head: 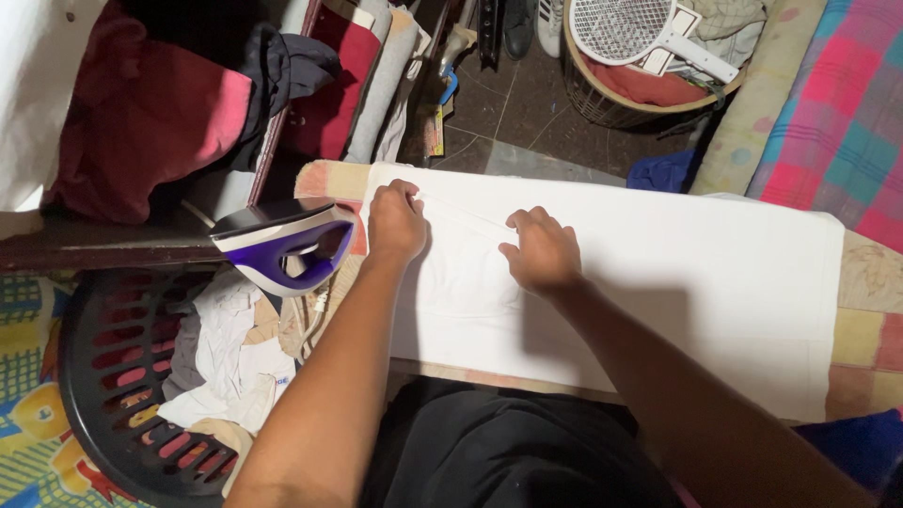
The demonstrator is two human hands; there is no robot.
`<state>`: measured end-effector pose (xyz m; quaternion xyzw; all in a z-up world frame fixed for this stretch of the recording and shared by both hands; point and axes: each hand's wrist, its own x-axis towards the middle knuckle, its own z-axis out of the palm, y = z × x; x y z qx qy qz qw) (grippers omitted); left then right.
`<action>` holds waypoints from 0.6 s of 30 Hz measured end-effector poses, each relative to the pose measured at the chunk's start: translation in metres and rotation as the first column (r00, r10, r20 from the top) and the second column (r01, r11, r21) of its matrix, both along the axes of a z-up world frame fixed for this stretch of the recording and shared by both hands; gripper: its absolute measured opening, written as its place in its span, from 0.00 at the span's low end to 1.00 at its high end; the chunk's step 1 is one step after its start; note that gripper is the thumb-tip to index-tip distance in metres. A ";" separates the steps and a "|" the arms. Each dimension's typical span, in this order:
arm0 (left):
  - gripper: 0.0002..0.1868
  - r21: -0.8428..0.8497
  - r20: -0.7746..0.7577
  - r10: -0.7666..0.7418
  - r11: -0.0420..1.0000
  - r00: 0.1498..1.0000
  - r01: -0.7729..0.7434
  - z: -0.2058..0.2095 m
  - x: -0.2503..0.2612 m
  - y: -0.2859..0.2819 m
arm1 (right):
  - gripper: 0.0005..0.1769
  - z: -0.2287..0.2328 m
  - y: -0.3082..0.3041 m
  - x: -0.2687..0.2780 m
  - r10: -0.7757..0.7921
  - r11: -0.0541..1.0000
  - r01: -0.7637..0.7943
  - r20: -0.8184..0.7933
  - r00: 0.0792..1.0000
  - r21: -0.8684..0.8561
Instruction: The person irons a white t-shirt on an ironing board using a purple and white iron. They smooth the fabric, move the iron back and forth, and reposition the shirt to cover different areas.
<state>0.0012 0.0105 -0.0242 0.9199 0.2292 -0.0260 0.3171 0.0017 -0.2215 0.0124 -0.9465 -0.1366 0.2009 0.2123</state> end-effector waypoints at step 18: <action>0.06 -0.631 -0.043 0.195 0.755 0.980 -0.178 0.037 -0.011 0.014 | 0.15 0.031 -0.010 -0.001 -0.059 0.939 0.101 -0.137 0.989 0.328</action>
